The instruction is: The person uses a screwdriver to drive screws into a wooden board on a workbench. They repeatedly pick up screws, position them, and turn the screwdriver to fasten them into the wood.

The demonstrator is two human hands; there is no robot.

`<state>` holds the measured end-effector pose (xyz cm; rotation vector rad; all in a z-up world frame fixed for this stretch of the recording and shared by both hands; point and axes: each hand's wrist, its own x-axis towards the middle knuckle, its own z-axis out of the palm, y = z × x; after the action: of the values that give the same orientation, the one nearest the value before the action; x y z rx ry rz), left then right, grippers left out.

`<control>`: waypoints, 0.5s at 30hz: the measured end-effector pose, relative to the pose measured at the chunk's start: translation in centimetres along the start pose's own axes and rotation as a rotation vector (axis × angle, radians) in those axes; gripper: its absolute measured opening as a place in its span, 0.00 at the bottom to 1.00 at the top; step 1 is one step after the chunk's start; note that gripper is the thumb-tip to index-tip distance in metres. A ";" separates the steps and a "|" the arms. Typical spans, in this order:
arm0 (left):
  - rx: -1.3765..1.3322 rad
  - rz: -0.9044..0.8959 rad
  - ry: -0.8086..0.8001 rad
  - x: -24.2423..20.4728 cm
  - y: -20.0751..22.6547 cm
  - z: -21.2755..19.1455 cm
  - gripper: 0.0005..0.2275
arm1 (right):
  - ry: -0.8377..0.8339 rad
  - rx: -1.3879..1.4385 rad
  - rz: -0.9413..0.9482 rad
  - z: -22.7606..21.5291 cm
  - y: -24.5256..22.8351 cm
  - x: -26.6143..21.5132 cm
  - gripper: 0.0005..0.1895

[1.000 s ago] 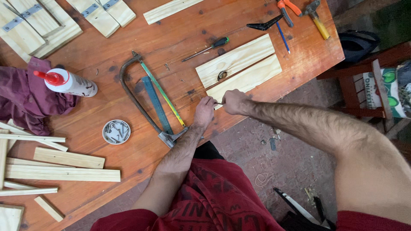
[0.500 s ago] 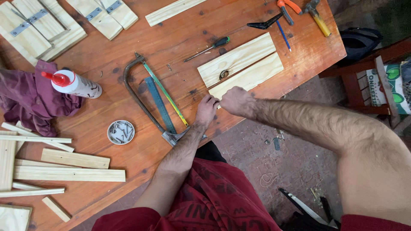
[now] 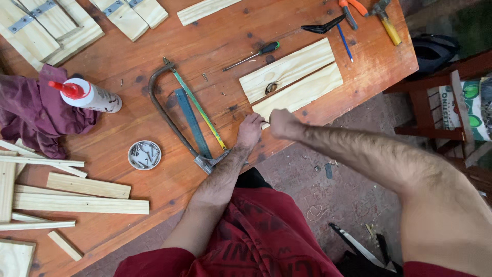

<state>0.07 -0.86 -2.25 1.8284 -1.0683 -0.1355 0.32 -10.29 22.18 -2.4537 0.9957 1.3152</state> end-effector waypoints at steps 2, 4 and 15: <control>-0.048 -0.002 -0.021 -0.1 0.7 -1.1 0.03 | 0.043 0.178 0.028 1.0 1.7 1.5 0.14; -0.095 -0.007 -0.042 0.0 0.6 -0.9 0.03 | 0.084 0.353 0.053 1.0 3.2 2.6 0.15; 0.118 0.104 0.016 0.5 -1.7 0.7 0.10 | 0.073 -0.629 -0.452 -7.1 -1.7 -6.7 0.16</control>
<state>1.03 -1.51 -3.74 1.8706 -1.1792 0.0042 3.58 -9.05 31.45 -2.9285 -0.0143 1.5356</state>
